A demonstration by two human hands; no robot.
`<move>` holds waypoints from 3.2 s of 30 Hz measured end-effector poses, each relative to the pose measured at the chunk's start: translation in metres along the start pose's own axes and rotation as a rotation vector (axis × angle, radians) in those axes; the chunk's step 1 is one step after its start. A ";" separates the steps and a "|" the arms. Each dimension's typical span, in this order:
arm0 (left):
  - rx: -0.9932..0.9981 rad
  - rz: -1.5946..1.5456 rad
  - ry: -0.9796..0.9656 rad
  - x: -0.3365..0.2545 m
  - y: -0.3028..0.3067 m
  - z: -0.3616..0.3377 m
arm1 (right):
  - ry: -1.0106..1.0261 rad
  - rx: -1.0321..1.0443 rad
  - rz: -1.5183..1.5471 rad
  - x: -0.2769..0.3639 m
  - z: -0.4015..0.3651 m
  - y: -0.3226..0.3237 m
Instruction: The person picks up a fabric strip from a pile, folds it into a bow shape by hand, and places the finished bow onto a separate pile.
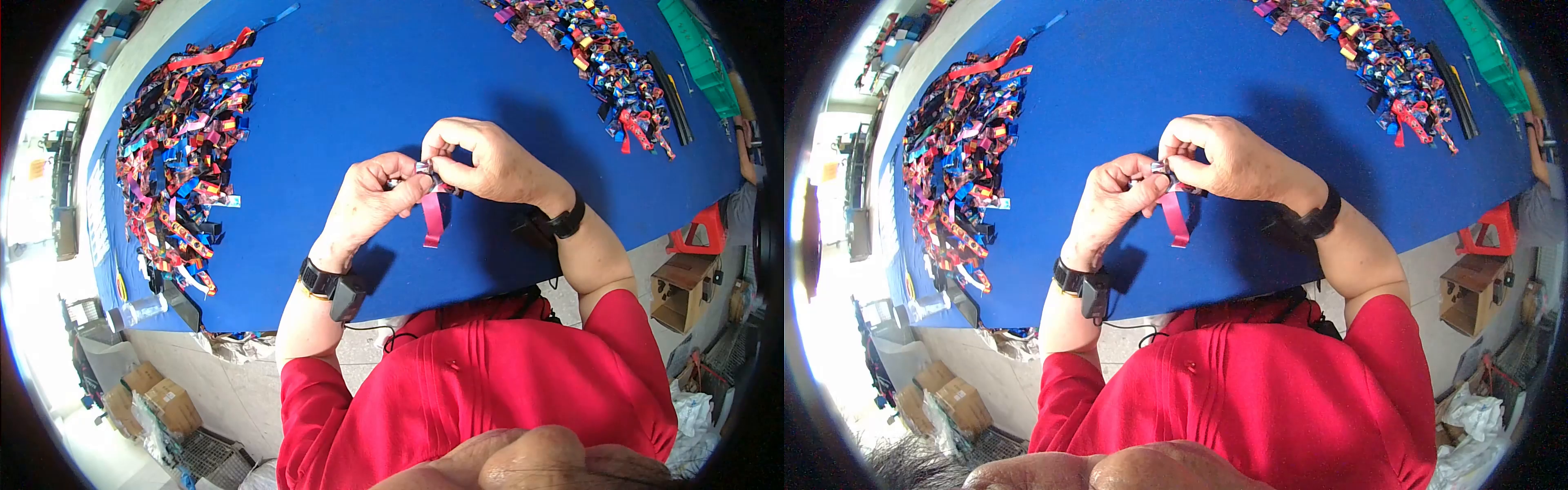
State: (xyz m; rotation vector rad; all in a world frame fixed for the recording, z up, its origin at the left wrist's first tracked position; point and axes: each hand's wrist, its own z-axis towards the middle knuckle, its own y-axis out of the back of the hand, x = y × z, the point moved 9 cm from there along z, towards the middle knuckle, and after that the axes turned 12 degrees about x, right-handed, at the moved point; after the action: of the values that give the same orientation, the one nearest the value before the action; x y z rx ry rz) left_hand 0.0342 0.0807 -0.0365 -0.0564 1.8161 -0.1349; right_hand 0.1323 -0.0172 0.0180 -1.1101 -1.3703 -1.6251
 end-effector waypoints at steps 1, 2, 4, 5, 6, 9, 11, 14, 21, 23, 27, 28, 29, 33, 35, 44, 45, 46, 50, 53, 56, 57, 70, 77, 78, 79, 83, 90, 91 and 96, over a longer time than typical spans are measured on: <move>0.012 -0.007 0.003 0.001 0.000 0.000 | 0.021 -0.021 -0.035 0.001 0.000 0.001; 0.025 -0.014 0.006 0.001 -0.001 0.000 | 0.055 -0.041 -0.135 0.006 0.000 0.003; 0.026 -0.024 0.013 0.002 0.000 -0.001 | 0.125 -0.082 -0.337 0.015 -0.001 0.007; 0.015 -0.026 0.016 0.003 0.001 -0.001 | 0.152 -0.091 -0.370 0.017 -0.001 0.007; 0.006 -0.029 0.019 0.003 0.001 -0.001 | 0.177 -0.101 -0.404 0.018 -0.001 0.007; -0.017 -0.009 0.014 0.000 0.002 0.000 | 0.143 -0.079 -0.232 0.012 -0.002 0.008; -0.019 0.029 0.010 0.000 0.003 0.000 | 0.096 -0.031 -0.088 0.006 -0.001 0.005; -0.007 0.022 -0.002 0.000 0.001 0.001 | 0.030 0.044 0.008 0.000 -0.001 0.000; 0.014 0.041 0.041 0.008 0.000 0.001 | 0.050 -0.042 -0.197 0.008 -0.001 0.004; 0.013 0.041 0.020 0.007 0.000 0.000 | 0.103 -0.085 -0.329 0.014 -0.001 0.007; -0.035 0.046 0.012 0.000 0.002 0.000 | 0.076 -0.093 -0.114 -0.002 -0.001 0.009; -0.046 0.038 0.001 -0.001 0.003 0.001 | 0.050 -0.089 0.021 -0.009 -0.001 0.009; -0.057 0.030 -0.010 -0.001 0.004 0.001 | -0.005 -0.051 0.133 -0.013 -0.001 0.007; -0.066 -0.004 -0.056 0.001 0.010 0.002 | -0.045 0.062 0.193 -0.012 -0.001 -0.002; -0.079 0.015 -0.078 0.000 0.010 0.002 | 0.015 0.080 0.009 -0.003 0.000 -0.004; -0.106 -0.140 -0.229 -0.015 0.009 0.000 | -0.053 -0.054 0.306 -0.032 0.001 0.000; -0.114 -0.202 -0.265 -0.017 0.010 -0.001 | -0.049 -0.063 0.364 -0.034 0.001 0.001; -0.121 -0.204 -0.290 -0.010 0.018 -0.002 | -0.046 -0.067 0.374 -0.034 0.002 0.002; -0.194 -0.238 -0.256 -0.006 0.026 0.001 | -0.050 -0.078 0.441 -0.030 0.002 0.005; -0.086 -0.299 -0.271 -0.010 0.015 0.005 | -0.072 -0.082 0.477 -0.027 0.002 0.003; -0.025 -0.310 -0.276 -0.005 0.010 0.006 | -0.061 -0.090 0.507 -0.030 0.002 0.002; -0.043 -0.310 -0.264 -0.001 0.011 0.006 | -0.050 -0.091 0.518 -0.031 0.002 0.001; -0.099 -0.296 -0.257 -0.008 0.010 0.002 | -0.077 -0.066 0.591 -0.034 0.003 -0.014; -0.121 -0.209 -0.218 -0.005 0.016 0.001 | -0.077 -0.059 0.554 -0.030 0.004 -0.014; -0.120 -0.213 -0.216 -0.005 0.016 0.001 | -0.089 -0.056 0.553 -0.032 0.004 -0.014; -0.137 -0.255 -0.229 -0.005 0.016 0.000 | -0.092 -0.066 0.551 -0.033 0.004 -0.014; -0.175 -0.358 -0.260 -0.004 0.017 0.001 | -0.111 -0.108 0.562 -0.034 0.004 -0.014; -0.213 -0.255 -0.346 -0.015 0.016 -0.003 | -0.117 -0.166 0.501 -0.038 0.002 -0.013; -0.210 -0.262 -0.345 -0.015 0.016 -0.003 | -0.108 -0.175 0.503 -0.036 0.001 -0.013; -0.219 -0.299 -0.373 -0.016 0.012 -0.005 | -0.080 -0.210 0.510 -0.031 0.001 -0.012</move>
State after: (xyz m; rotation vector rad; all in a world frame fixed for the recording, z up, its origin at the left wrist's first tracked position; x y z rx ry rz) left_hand 0.0339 0.0951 -0.0210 -0.4786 1.4345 -0.1263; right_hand 0.1330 -0.0139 -0.0154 -1.5164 -0.8741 -1.3738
